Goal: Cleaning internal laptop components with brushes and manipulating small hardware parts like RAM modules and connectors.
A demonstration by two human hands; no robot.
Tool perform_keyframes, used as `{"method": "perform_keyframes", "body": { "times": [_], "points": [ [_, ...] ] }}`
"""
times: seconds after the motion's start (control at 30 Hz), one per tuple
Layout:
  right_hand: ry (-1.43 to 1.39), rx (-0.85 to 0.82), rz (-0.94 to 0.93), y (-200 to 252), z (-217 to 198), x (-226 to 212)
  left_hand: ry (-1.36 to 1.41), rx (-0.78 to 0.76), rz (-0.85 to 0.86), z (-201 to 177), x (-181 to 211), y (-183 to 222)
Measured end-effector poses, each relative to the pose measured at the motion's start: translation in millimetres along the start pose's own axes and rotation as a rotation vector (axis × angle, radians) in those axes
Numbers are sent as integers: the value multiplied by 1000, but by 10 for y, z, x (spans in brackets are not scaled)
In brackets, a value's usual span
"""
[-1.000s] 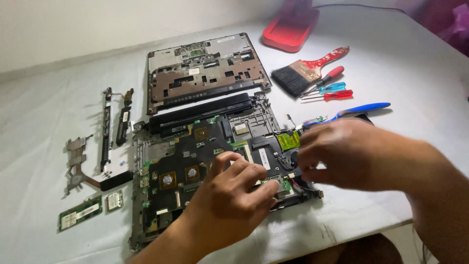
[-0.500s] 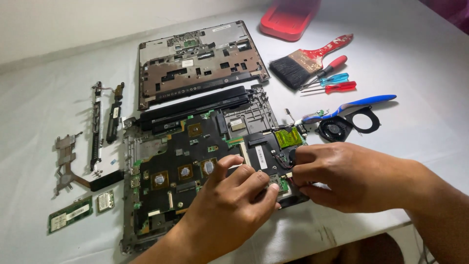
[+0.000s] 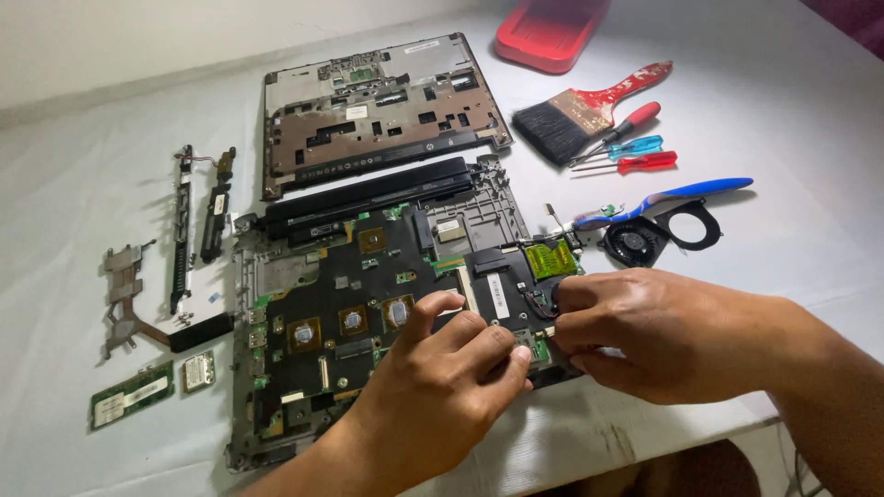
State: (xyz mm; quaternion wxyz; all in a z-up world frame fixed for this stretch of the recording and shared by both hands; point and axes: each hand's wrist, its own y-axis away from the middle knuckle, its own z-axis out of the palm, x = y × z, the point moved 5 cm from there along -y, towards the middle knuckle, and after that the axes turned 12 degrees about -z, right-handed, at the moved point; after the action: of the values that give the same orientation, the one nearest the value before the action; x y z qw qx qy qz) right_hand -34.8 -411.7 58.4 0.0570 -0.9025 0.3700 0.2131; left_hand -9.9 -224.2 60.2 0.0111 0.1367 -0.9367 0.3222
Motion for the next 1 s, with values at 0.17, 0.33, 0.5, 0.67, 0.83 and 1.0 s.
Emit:
{"method": "perform_keyframes", "body": {
  "times": [0.17,0.33,0.5,0.67,0.83,1.0],
  "points": [
    [-32,17,-72,-5,-20,-17,-32,22,6,-12,4,2],
    [-157,18,-137,-35,-111,-97,-27,79,10,-27,23,-27],
    [-205,19,-118,0,-119,-71,10,60,3,-28,19,-34],
    [-159,214,-107,147,-404,-13,3,40,6,-12,15,-23],
    [-32,388,-130,364,-619,80,-2,24,24,5,20,-17],
    [92,206,280,497,-429,504,-1,9,12,12,14,-8]
  ]
}}
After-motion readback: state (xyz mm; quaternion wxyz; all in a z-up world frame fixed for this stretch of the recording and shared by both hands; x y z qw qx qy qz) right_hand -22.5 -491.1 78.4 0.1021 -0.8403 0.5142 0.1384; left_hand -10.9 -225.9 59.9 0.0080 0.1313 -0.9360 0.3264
